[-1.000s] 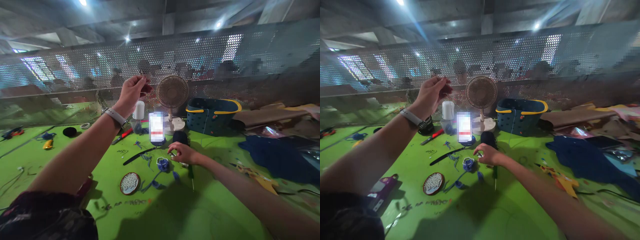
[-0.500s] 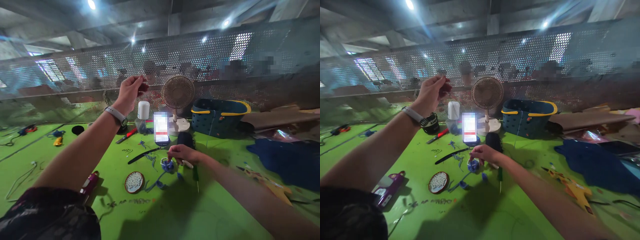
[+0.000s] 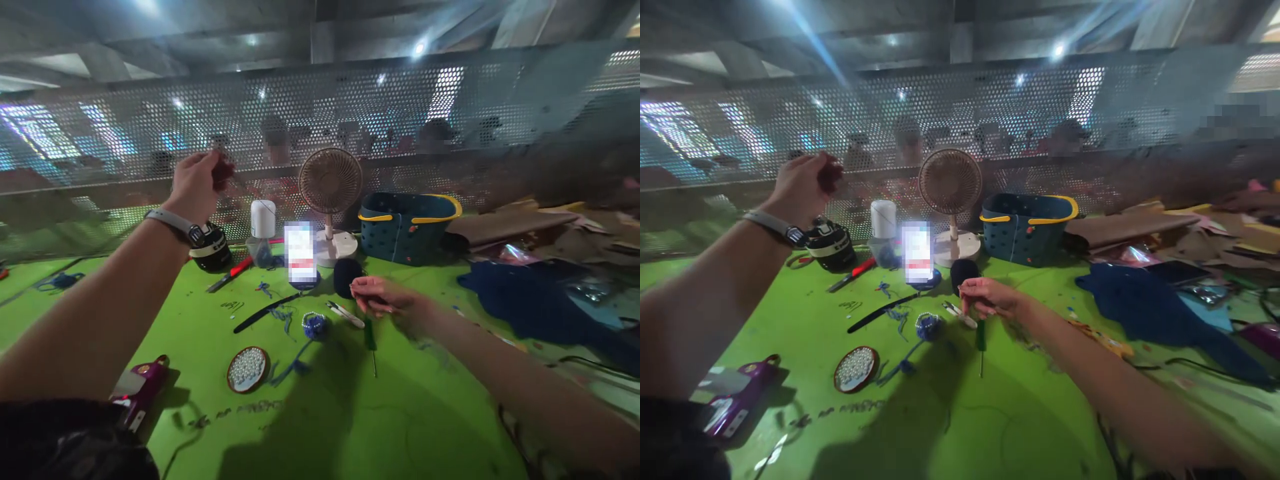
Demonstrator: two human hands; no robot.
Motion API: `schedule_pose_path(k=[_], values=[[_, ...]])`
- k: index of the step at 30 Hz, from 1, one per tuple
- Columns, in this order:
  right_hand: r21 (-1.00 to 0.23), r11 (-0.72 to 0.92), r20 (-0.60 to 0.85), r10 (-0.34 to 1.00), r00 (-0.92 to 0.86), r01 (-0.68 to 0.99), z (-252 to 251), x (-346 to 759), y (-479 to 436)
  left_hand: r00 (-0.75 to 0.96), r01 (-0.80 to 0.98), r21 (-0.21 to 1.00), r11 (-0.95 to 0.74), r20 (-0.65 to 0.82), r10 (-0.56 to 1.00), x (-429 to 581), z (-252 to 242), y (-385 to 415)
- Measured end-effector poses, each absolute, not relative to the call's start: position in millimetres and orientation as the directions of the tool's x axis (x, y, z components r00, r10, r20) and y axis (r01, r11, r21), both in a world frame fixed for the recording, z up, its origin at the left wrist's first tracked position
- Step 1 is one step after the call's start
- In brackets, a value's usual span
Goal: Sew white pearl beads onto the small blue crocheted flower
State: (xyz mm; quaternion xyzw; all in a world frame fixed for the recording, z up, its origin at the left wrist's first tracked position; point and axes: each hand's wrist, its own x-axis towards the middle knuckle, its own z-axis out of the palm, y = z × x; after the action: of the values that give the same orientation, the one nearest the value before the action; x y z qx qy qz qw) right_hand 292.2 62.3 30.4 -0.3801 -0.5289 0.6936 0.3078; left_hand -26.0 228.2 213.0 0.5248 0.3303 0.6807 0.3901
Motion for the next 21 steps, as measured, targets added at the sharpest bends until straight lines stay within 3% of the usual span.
schedule_pose_path(k=[12,21], values=[[-0.978,-0.207,-0.179,0.897,-0.404,-0.026,32,301,65,-0.283,-0.199,0.855,-0.479,0.418,0.863,-23,240,204],[-0.985,-0.171,-0.157,0.925,-0.345,-0.012,42,302,59,-0.272,-0.236,0.849,-0.473,0.409,0.871,-30,236,201]])
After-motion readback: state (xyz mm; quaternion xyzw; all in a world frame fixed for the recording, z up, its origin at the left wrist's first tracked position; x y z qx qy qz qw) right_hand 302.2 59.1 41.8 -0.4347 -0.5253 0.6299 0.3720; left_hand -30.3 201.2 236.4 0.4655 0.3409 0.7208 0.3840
